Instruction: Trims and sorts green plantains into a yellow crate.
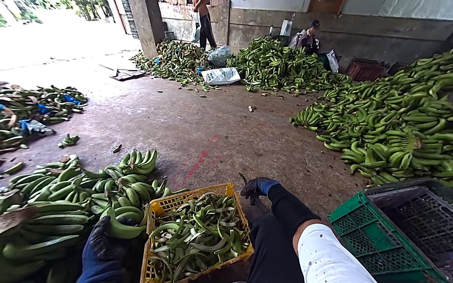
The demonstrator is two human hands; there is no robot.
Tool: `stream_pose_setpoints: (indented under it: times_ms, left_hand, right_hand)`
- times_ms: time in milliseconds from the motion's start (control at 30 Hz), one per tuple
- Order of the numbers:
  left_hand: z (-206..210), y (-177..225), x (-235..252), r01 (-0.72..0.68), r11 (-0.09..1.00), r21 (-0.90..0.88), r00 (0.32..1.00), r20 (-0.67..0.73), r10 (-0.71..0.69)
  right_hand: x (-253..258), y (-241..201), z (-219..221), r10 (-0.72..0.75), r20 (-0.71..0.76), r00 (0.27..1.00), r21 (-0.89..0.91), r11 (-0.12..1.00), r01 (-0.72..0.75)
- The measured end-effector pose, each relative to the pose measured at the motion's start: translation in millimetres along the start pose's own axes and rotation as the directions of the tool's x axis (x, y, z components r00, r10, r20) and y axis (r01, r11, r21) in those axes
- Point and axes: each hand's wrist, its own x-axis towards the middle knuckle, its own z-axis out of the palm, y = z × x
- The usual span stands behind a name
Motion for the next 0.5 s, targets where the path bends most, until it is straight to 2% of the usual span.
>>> stream_pose_setpoints:
  times_ms: [67,167,333,500]
  left_hand:
    - [-0.6,-0.2,0.7,0.004,1.0,-0.002,1.0,0.0,-0.004]
    - [-1.7,-1.0,2.3,0.004,1.0,0.0,1.0,0.005,-0.004]
    - [-2.8,-0.5,2.2,0.001,1.0,-0.001,1.0,0.015,-0.001]
    - [-2.6,0.4,2.2,-0.002,1.0,0.011,1.0,0.015,0.002]
  right_hand:
    - [-3.0,0.3,0.8,-0.023,0.008,1.0,-0.011,1.0,0.023]
    - [7.1,5.6,1.3,-0.06,0.04,0.997,0.067,0.996,0.058]
    - [1.3,-3.0,3.0,0.001,0.019,1.0,-0.043,0.999,-0.001]
    - [2.9,-2.6,2.9,0.008,0.03,1.0,-0.038,0.999,-0.006]
